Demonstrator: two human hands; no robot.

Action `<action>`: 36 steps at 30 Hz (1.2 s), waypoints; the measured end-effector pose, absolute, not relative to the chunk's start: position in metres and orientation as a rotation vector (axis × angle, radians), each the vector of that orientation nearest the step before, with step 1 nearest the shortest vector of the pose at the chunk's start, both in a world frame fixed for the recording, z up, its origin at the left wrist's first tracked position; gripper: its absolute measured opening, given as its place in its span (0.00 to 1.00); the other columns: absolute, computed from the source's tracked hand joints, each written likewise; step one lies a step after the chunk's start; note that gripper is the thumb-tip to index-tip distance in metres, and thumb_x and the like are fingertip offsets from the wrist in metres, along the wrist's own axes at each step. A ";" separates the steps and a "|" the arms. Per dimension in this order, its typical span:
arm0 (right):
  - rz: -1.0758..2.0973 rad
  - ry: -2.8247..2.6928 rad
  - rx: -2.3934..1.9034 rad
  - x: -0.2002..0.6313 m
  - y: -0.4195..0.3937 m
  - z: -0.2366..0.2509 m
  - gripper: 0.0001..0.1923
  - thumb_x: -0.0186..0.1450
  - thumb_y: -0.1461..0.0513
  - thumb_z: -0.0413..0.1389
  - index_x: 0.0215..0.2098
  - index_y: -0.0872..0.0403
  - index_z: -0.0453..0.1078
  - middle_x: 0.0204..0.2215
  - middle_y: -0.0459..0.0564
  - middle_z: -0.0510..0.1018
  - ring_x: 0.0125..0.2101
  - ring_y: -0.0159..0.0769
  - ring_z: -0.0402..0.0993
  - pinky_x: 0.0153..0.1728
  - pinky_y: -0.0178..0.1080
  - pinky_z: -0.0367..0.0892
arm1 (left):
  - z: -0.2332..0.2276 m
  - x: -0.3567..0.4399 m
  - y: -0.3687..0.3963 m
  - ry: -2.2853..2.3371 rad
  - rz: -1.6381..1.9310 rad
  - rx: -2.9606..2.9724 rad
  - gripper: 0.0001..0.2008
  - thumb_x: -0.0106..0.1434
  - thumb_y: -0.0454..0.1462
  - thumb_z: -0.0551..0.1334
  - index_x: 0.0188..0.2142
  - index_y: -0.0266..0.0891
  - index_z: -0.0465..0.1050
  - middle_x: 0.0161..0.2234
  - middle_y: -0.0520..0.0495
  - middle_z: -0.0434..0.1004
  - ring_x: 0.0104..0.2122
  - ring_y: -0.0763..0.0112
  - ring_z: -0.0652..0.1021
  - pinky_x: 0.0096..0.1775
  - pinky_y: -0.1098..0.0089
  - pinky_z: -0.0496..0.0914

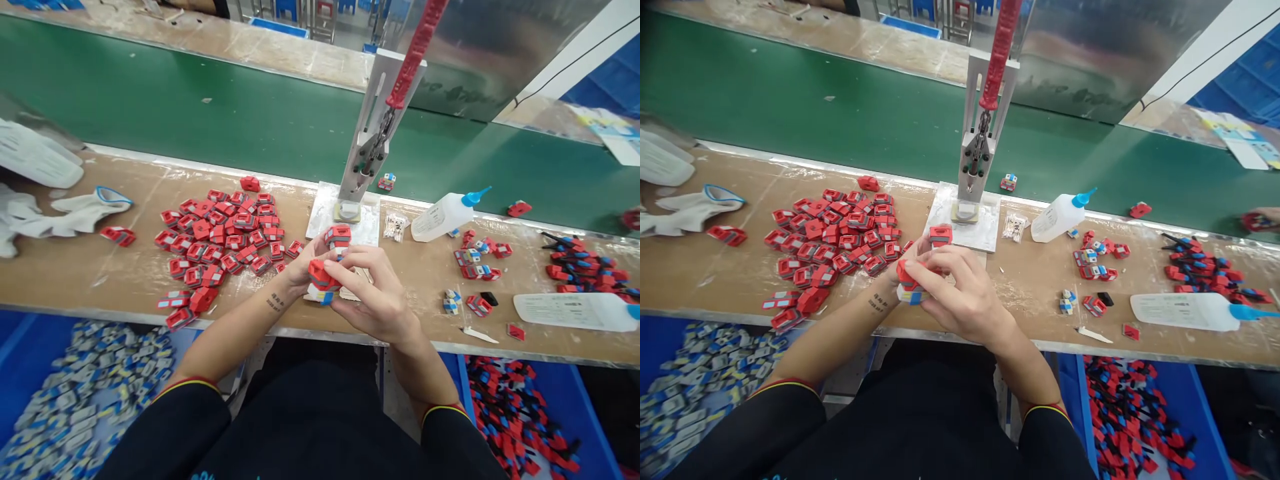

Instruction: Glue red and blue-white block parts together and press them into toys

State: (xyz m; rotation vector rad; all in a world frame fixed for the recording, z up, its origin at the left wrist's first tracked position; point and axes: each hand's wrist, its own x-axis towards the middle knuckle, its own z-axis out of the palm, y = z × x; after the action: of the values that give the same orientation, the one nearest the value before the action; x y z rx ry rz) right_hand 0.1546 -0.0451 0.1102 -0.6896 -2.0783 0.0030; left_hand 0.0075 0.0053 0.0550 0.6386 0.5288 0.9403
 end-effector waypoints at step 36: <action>0.469 -1.387 -1.798 0.271 0.234 0.040 0.22 0.67 0.58 0.59 0.58 0.55 0.71 0.61 0.63 0.77 0.58 0.48 0.76 0.64 0.51 0.69 | 0.025 0.004 0.157 0.957 1.051 1.445 0.28 0.47 0.33 0.77 0.49 0.38 0.76 0.44 0.43 0.83 0.46 0.59 0.83 0.52 0.60 0.76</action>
State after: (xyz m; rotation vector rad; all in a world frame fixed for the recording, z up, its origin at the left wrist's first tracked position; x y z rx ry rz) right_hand 0.2705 0.2336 0.0401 -1.7983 -1.3866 0.4689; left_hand 0.0043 0.1569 0.0247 1.4445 0.9574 1.0515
